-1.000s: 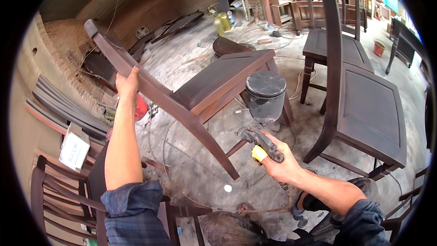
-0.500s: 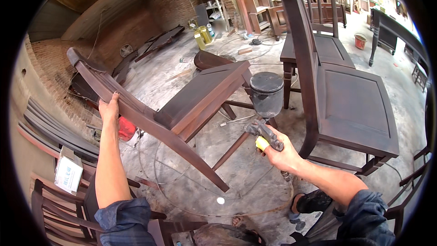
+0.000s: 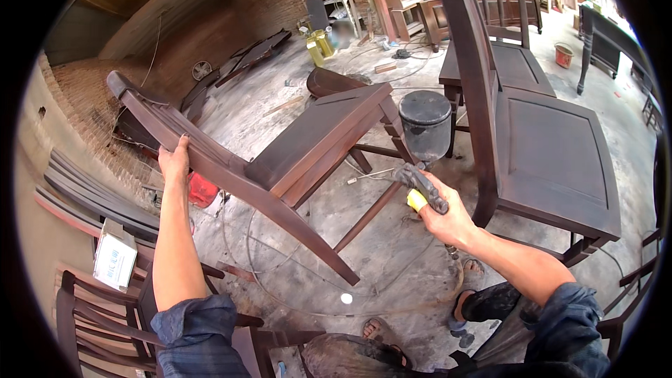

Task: The person uses a spray gun to apply a dark finish to wooden chairs in a workshop. They move between chairs, repositioning them to access different sides, and spray the legs, seat, and backrest.

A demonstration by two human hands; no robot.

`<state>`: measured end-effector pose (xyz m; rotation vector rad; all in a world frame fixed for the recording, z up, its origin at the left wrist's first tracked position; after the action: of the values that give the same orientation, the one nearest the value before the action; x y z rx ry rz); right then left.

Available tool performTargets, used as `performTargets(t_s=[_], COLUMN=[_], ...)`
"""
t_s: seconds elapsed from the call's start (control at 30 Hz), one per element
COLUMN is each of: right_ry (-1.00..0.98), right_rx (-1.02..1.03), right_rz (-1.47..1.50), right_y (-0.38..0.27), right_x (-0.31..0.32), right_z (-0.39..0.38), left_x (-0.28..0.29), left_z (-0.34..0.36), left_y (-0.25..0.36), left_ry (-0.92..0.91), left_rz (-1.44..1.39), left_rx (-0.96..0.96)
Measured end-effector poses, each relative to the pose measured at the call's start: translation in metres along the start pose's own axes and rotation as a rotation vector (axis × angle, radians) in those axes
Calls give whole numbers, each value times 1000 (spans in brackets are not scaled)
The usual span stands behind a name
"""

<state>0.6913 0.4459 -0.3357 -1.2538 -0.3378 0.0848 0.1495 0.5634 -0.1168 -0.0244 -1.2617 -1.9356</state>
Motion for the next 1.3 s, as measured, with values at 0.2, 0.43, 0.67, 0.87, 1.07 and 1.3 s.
performTargets(t_s=[0.2, 0.43, 0.67, 0.87, 1.07, 1.3], right_ry=[-210, -95, 105, 156, 232, 167], right_rx=[14, -49, -9, -77, 24, 2], right_rz=[301, 198, 153, 4, -118, -12], right_y=[4, 7, 5, 6, -7, -7], right_x=[-39, -5, 42, 61, 81, 66], right_z=[-11, 10, 37, 51, 75, 68], left_x=[0, -4, -1, 3, 2, 4], left_z=[-1, -4, 5, 10, 13, 14], left_y=[-2, 4, -1, -5, -14, -9], left_ry=[-15, -14, -22, -6, 2, -2], left_rz=[-71, -66, -36, -45, -42, -12], left_rx=[13, 10, 2, -15, 10, -27])
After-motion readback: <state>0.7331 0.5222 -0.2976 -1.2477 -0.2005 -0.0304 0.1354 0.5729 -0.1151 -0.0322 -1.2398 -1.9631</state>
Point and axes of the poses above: each hand's wrist, its own z-axis towards the middle knuckle, its own x-axis out of the back of the hand, y = z × x, the point moved 10 cm from there along z, towards the middle knuckle, and after that the axes turned 13 degrees about -y, right-handed, at the moved point
